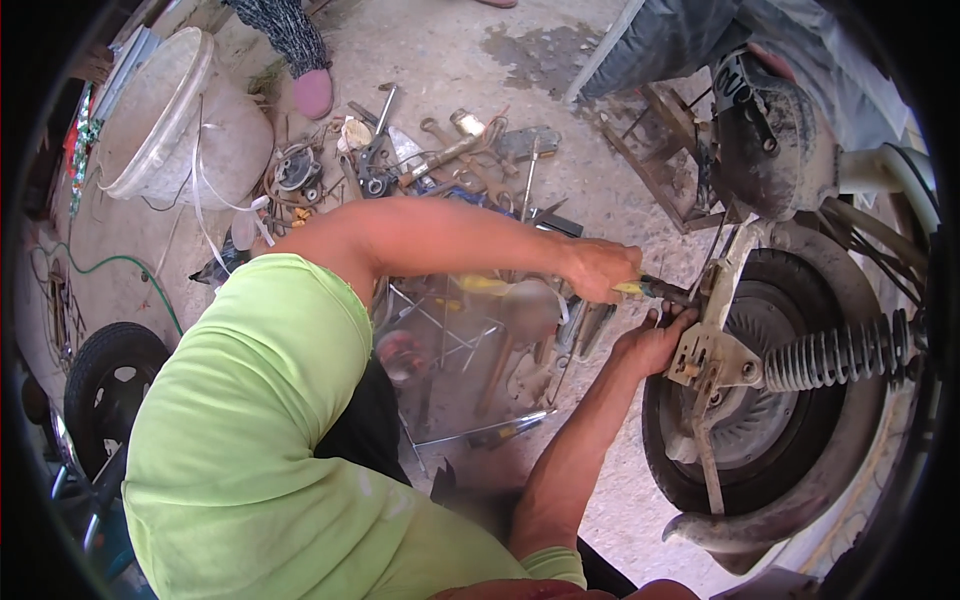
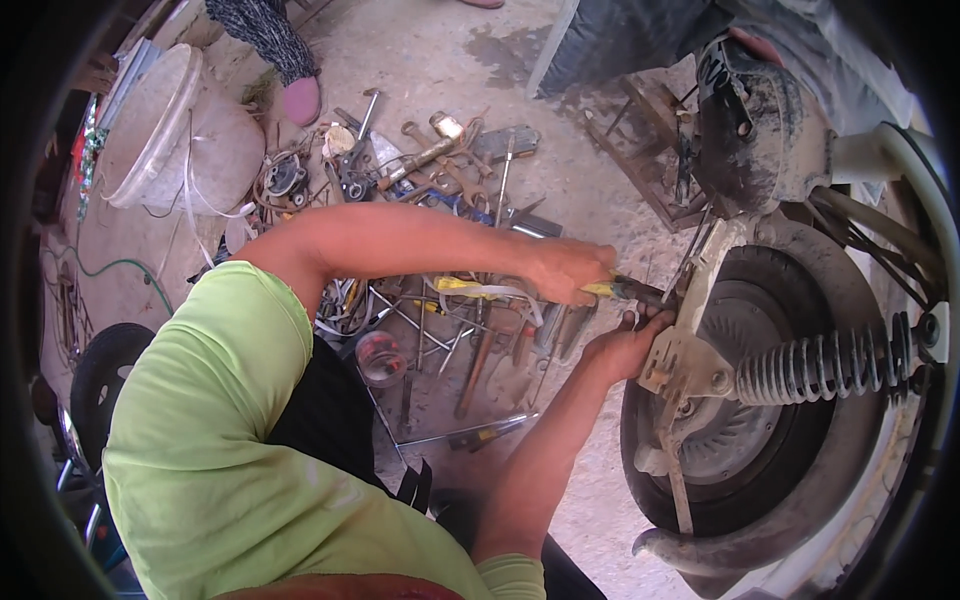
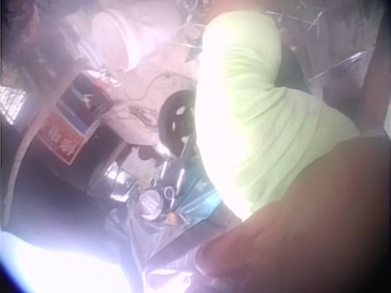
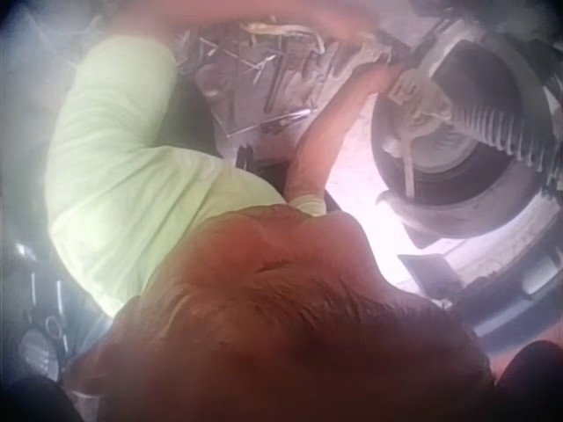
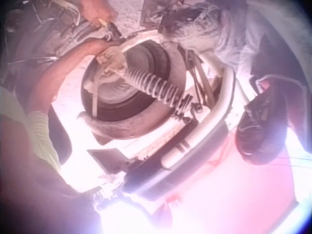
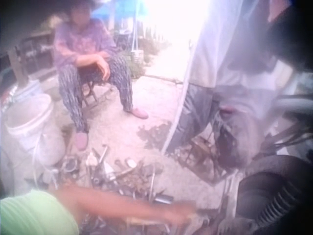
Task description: The person uses pliers to strip and connect wires near the rear wheel of a scooter, handling small metal components and wires on the ground.
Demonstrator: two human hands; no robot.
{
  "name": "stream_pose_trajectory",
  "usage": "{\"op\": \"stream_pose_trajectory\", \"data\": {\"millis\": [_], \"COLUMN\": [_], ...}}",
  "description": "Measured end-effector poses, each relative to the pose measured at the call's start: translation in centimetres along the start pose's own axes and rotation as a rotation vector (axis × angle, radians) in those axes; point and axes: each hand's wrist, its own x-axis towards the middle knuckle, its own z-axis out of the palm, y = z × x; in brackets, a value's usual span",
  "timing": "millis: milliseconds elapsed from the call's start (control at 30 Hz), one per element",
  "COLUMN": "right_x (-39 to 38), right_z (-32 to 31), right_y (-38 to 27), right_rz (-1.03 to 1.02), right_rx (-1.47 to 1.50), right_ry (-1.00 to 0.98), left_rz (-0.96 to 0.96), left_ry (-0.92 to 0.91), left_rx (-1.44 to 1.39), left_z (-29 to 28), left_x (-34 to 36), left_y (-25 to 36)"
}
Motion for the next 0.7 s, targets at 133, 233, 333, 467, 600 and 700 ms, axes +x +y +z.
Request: {"op": "stream_pose_trajectory", "data": {"millis": [133, 233, 333, 467, 600, 700], "right_x": [-0.2, 1.4, 1.0, 3.2, 0.2, -0.1], "right_z": [0.3, -1.3, -1.2, -3.4, -0.1, 0.2], "right_y": [-0.2, 0.7, 0.9, 2.4, 0.3, -0.2], "right_rz": [0.001, 0.003, 0.019, 0.004, -0.019, 0.006], "right_rx": [-0.009, -0.003, 0.099, 0.106, -0.043, -0.041], "right_ry": [0.027, -0.005, 0.012, -0.069, 0.05, 0.036], "left_rz": [0.059, -0.139, -0.457, -0.605, -0.288, -0.13], "left_ry": [-0.039, -0.159, -0.32, -0.41, -0.239, -0.09], "left_rx": [0.004, -0.069, -0.17, -0.228, 0.007, 0.072], "left_z": [-1.1, -2.3, -7.4, -7.2, -2.1, -1.1], "left_x": [0.4, -0.3, -0.1, 0.5, -0.8, -0.1], "left_y": [-0.4, 3.5, 11.7, 11.9, 5.2, 1.2]}}
